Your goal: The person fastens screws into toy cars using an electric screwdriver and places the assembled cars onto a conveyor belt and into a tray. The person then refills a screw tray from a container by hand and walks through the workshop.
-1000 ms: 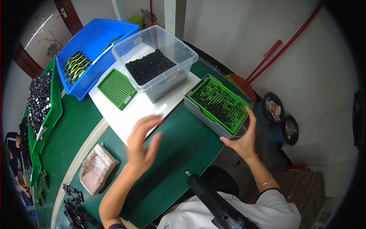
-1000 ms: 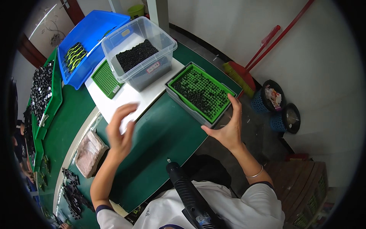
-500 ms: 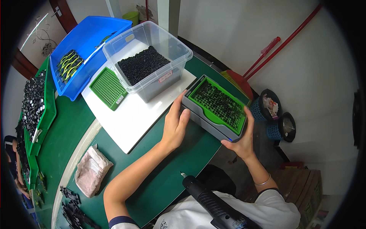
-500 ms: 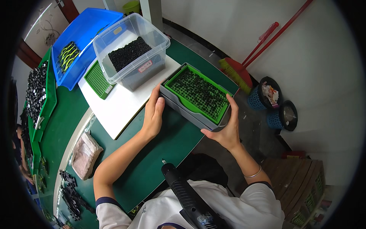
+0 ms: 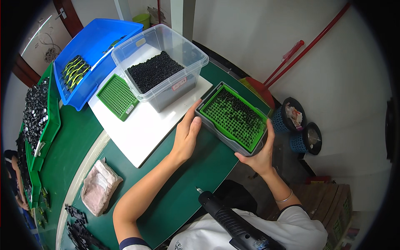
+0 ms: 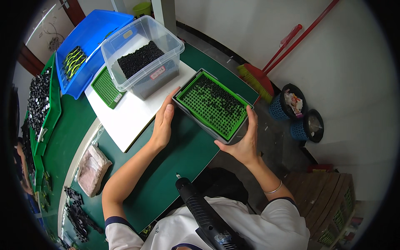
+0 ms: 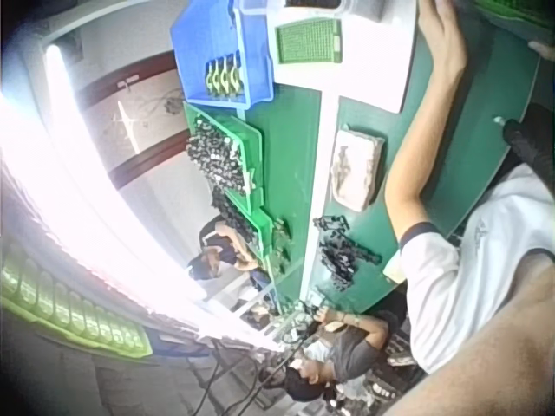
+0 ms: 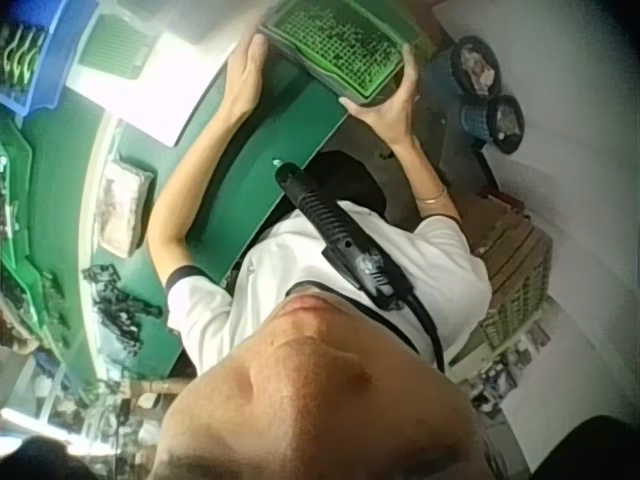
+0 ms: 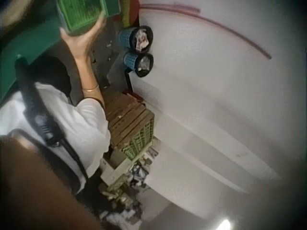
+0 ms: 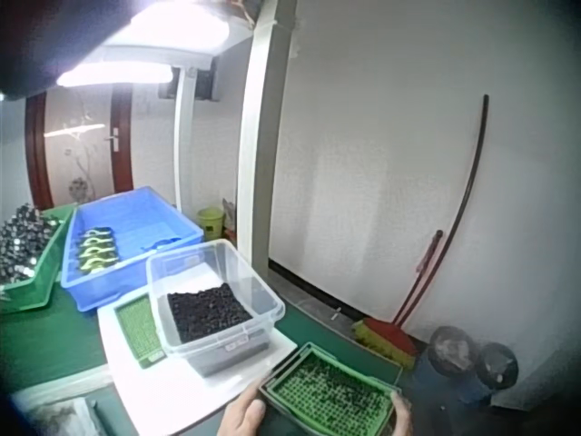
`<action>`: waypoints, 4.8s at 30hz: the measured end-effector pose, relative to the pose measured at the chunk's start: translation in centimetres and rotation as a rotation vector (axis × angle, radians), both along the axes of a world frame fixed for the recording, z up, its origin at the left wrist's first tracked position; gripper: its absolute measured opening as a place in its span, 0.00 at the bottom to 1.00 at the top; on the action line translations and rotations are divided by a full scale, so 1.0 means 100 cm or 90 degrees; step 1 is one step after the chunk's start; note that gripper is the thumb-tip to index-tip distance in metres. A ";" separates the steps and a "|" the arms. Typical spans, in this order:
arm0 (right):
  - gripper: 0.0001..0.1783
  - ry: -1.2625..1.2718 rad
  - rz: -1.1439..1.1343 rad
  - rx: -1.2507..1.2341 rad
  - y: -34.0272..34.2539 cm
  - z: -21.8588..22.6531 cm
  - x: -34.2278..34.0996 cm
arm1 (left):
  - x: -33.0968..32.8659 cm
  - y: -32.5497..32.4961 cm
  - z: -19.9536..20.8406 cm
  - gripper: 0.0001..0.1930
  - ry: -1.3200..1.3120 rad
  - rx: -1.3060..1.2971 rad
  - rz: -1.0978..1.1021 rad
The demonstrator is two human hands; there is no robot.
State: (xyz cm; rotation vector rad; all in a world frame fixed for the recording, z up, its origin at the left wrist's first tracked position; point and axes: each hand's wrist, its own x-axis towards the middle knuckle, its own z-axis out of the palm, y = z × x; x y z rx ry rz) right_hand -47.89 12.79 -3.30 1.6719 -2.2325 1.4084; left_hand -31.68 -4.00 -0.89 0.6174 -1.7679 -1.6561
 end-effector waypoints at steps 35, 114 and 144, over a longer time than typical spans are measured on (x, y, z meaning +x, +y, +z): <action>0.62 0.077 -0.005 -0.027 -0.004 0.010 0.011 | -0.029 0.018 0.036 0.43 -0.201 -0.773 -0.140; 0.65 -0.159 0.069 0.059 -0.011 0.018 0.000 | -0.002 -0.003 -0.030 0.31 0.016 -0.158 0.169; 0.62 -0.112 0.055 0.080 -0.010 0.061 0.019 | -0.002 -0.001 -0.024 0.30 -0.014 -0.060 0.184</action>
